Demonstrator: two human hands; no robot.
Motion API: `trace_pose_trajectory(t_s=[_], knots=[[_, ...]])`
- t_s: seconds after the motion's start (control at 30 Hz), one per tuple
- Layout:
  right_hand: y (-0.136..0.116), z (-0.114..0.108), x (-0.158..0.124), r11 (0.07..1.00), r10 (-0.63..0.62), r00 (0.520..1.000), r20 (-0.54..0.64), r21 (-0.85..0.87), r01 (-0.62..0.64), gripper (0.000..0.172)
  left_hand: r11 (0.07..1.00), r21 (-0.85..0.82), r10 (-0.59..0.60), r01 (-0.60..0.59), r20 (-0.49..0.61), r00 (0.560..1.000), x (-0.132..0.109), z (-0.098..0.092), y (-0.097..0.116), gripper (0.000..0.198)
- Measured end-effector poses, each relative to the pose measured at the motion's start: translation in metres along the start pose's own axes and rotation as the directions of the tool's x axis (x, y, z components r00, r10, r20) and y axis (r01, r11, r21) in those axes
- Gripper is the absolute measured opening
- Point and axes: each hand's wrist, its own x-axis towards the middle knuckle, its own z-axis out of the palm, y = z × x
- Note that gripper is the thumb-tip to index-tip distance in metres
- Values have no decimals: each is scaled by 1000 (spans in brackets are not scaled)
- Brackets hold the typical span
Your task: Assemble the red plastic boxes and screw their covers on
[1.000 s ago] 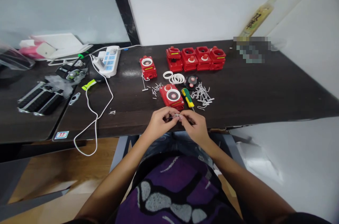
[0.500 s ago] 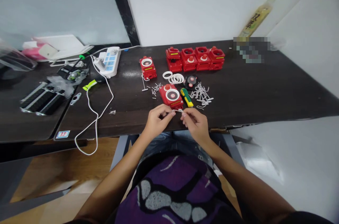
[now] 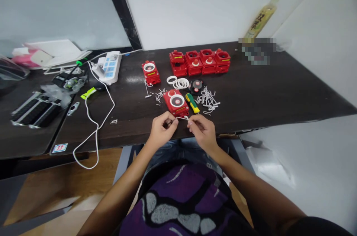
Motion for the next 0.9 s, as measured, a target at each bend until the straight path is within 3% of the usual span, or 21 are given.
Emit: trace_pose_trajectory(t_s=[0.17,0.33,0.43,0.67,0.9], knots=[[-4,7,7,981,-124,991,55,-145,131,14,993,-111,-24,40,136,990,0,0,5,27],[0,14,7,940,-248,964,95,-218,263,13,993,-99,-55,59,42,998,3,3,6,24],[1,14,6,931,-255,964,72,-252,265,10,996,-84,-20,21,8,1000,4,2,3,20],[-4,10,6,951,-188,981,55,-239,196,14,994,-98,-48,55,71,996,2,3,-4,20],[-2,12,6,940,-208,973,102,-254,228,14,987,-156,-27,40,83,996,4,3,0,20]])
